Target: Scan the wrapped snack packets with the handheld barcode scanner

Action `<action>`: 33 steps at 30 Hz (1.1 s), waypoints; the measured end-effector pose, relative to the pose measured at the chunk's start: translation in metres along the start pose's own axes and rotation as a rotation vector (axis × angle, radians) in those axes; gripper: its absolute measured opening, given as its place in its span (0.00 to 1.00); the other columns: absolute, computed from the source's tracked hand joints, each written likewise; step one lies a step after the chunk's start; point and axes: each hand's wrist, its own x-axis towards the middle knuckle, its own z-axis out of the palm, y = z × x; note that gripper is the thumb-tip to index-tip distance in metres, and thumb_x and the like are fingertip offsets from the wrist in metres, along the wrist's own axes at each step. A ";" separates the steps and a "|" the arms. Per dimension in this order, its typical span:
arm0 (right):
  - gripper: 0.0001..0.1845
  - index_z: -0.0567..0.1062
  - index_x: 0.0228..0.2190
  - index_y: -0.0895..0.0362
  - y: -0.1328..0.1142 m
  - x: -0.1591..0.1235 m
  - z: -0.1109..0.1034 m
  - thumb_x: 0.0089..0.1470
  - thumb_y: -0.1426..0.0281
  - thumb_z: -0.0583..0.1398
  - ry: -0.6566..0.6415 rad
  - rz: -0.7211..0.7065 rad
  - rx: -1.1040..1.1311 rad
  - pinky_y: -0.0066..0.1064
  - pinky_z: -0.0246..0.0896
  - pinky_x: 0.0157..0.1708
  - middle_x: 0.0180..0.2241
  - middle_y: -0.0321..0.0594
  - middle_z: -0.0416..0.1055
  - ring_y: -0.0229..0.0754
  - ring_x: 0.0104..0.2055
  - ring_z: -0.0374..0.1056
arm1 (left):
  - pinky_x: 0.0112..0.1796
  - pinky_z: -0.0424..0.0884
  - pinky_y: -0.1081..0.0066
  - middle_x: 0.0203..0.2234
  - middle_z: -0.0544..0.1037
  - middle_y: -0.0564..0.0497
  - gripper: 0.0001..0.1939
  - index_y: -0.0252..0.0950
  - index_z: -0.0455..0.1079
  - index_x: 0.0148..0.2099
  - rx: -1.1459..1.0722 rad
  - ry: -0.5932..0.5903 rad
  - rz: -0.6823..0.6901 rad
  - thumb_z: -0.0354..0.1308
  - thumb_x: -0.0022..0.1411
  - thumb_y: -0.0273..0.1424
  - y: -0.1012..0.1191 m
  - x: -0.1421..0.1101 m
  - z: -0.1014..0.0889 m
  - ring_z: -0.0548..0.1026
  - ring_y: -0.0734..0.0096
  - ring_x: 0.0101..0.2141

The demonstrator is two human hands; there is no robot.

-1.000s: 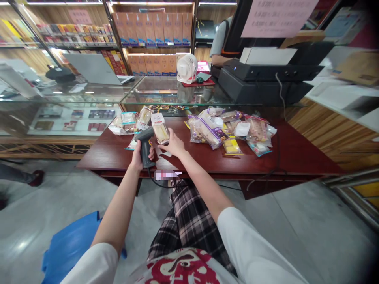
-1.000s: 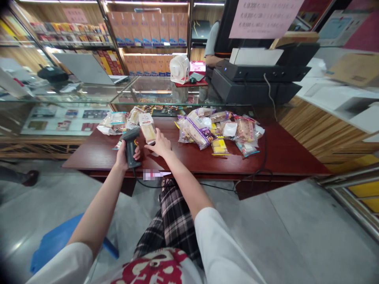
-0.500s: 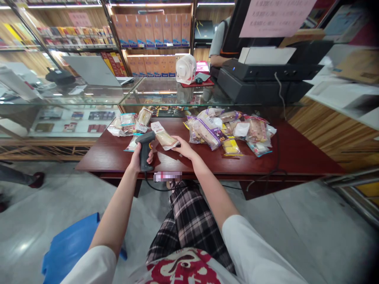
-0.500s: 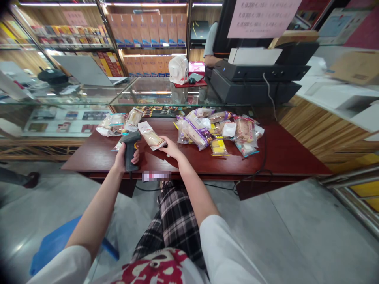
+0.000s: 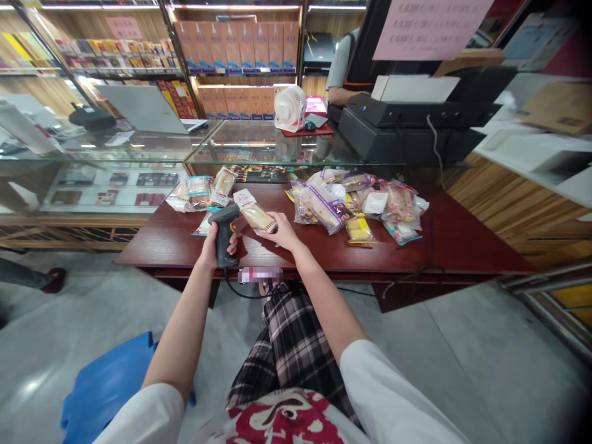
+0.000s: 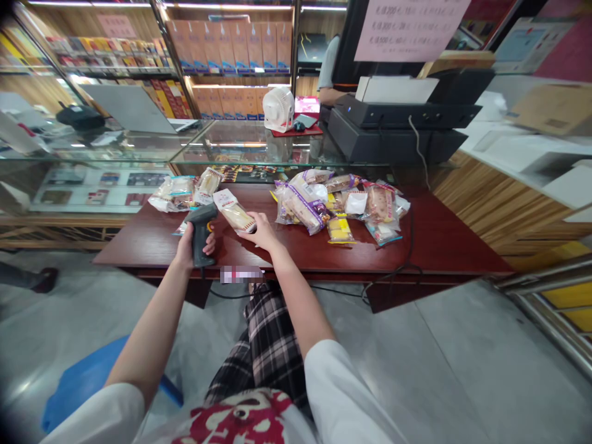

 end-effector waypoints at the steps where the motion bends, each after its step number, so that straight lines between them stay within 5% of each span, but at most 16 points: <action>1: 0.37 0.70 0.55 0.56 0.001 0.002 0.000 0.44 0.64 0.71 0.018 0.028 0.040 0.41 0.60 0.61 0.55 0.48 0.69 0.48 0.57 0.68 | 0.14 0.61 0.74 0.19 0.68 0.53 0.29 0.33 0.70 0.40 0.001 -0.002 -0.003 0.47 0.67 0.56 0.000 0.000 0.000 0.62 0.75 0.12; 5: 0.23 0.72 0.50 0.55 0.004 0.010 -0.002 0.56 0.57 0.62 0.101 0.246 0.422 0.36 0.69 0.52 0.50 0.44 0.76 0.45 0.53 0.72 | 0.14 0.61 0.73 0.18 0.68 0.53 0.29 0.33 0.69 0.40 0.018 -0.019 -0.020 0.48 0.66 0.57 0.001 0.001 0.000 0.62 0.74 0.12; 11: 0.25 0.74 0.47 0.56 0.002 0.014 -0.009 0.56 0.51 0.59 0.173 0.409 0.842 0.34 0.73 0.43 0.47 0.45 0.78 0.45 0.49 0.76 | 0.14 0.62 0.72 0.18 0.68 0.52 0.30 0.32 0.70 0.41 0.076 -0.075 -0.030 0.52 0.64 0.57 0.000 0.001 -0.002 0.62 0.74 0.12; 18: 0.21 0.77 0.41 0.56 0.005 0.016 -0.009 0.52 0.54 0.63 0.184 0.439 0.983 0.32 0.72 0.44 0.43 0.41 0.80 0.44 0.47 0.75 | 0.15 0.63 0.74 0.19 0.70 0.53 0.32 0.32 0.70 0.43 0.146 -0.135 -0.012 0.60 0.56 0.58 -0.006 0.004 -0.010 0.64 0.76 0.13; 26: 0.18 0.77 0.38 0.55 0.007 0.017 -0.008 0.51 0.56 0.64 0.178 0.435 1.023 0.33 0.72 0.44 0.40 0.40 0.80 0.44 0.46 0.75 | 0.15 0.63 0.73 0.19 0.70 0.53 0.30 0.32 0.70 0.43 0.125 -0.107 -0.050 0.54 0.62 0.58 -0.009 0.007 -0.016 0.65 0.75 0.13; 33: 0.16 0.76 0.38 0.56 0.005 0.016 -0.009 0.53 0.57 0.63 0.177 0.471 0.990 0.32 0.72 0.40 0.36 0.40 0.80 0.44 0.43 0.76 | 0.14 0.64 0.74 0.18 0.68 0.54 0.31 0.33 0.69 0.39 0.155 -0.177 -0.083 0.59 0.57 0.59 -0.008 0.009 -0.015 0.64 0.76 0.13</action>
